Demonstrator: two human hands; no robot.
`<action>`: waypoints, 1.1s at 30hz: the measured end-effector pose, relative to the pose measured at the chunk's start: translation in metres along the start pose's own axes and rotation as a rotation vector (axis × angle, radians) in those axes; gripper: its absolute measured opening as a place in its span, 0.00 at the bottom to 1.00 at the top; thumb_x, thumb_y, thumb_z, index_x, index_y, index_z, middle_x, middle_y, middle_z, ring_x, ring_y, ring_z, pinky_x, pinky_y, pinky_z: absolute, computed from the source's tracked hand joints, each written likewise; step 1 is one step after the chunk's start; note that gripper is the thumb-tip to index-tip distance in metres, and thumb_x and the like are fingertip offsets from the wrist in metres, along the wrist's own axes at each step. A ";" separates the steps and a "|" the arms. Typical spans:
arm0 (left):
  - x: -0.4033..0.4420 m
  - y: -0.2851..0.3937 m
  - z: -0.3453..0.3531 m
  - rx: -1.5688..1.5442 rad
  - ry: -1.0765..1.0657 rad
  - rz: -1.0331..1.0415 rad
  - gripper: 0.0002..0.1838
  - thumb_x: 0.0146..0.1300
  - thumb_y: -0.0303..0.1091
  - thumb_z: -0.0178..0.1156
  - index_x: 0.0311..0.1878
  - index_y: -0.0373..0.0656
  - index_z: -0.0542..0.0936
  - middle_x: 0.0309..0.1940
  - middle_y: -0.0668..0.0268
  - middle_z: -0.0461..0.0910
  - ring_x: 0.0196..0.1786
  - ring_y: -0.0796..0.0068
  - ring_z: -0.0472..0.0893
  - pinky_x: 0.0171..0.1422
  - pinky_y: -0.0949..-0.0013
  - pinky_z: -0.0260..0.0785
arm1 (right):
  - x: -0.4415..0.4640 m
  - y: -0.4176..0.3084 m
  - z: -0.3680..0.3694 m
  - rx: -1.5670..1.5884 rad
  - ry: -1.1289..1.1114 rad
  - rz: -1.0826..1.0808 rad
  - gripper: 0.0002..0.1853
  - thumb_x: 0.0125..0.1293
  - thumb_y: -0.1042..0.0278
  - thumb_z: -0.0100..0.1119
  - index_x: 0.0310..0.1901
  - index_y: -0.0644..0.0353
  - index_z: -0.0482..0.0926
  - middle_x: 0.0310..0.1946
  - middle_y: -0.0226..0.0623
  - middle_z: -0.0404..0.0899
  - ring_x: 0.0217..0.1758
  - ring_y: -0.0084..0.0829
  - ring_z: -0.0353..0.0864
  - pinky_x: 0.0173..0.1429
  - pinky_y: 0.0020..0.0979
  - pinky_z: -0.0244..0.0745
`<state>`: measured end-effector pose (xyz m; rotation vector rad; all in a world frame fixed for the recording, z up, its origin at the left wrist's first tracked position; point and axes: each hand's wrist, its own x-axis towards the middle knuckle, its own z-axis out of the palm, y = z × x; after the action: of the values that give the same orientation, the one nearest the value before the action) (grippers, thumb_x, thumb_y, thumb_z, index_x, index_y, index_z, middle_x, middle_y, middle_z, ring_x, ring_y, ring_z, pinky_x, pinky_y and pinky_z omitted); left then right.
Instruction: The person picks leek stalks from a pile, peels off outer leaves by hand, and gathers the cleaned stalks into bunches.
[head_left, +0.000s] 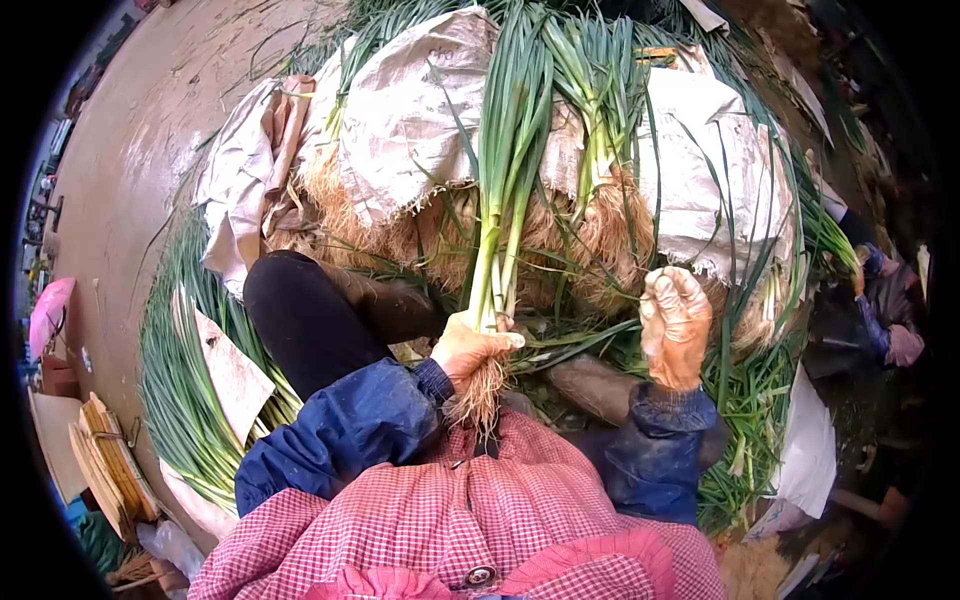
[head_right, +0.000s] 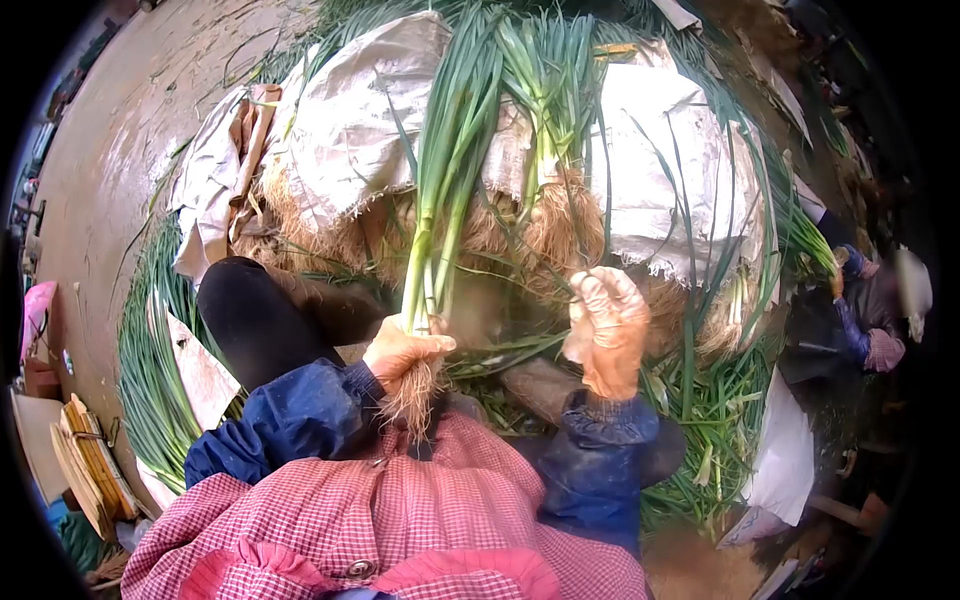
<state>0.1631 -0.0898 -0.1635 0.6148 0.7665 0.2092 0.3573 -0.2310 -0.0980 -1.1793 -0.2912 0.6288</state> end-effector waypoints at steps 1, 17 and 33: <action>0.004 0.000 -0.002 0.039 -0.002 -0.006 0.19 0.46 0.11 0.64 0.41 0.35 0.73 0.29 0.68 0.74 0.29 0.80 0.77 0.34 0.78 0.74 | -0.004 -0.006 -0.026 -0.216 0.238 0.020 0.04 0.62 0.78 0.57 0.37 0.58 0.76 0.30 0.32 0.80 0.27 0.16 0.76 0.28 0.14 0.70; 0.003 0.005 -0.027 -0.290 -0.251 -0.175 0.10 0.59 0.29 0.59 0.41 0.36 0.74 0.28 0.66 0.75 0.28 0.73 0.76 0.38 0.70 0.75 | -0.049 0.037 -0.022 -0.377 -0.288 0.627 0.09 0.64 0.68 0.56 0.38 0.64 0.81 0.26 0.27 0.76 0.26 0.15 0.70 0.29 0.17 0.64; -0.019 0.027 -0.018 -0.198 -0.082 -0.002 0.23 0.53 0.25 0.63 0.52 0.29 0.70 0.30 0.65 0.77 0.29 0.77 0.77 0.32 0.75 0.73 | -0.016 0.133 0.071 -0.802 -0.359 -0.093 0.09 0.68 0.65 0.45 0.35 0.61 0.73 0.29 0.39 0.75 0.33 0.35 0.76 0.38 0.35 0.71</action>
<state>0.1384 -0.0679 -0.1467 0.4324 0.6580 0.2530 0.2674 -0.1545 -0.1929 -1.7981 -0.9600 0.6597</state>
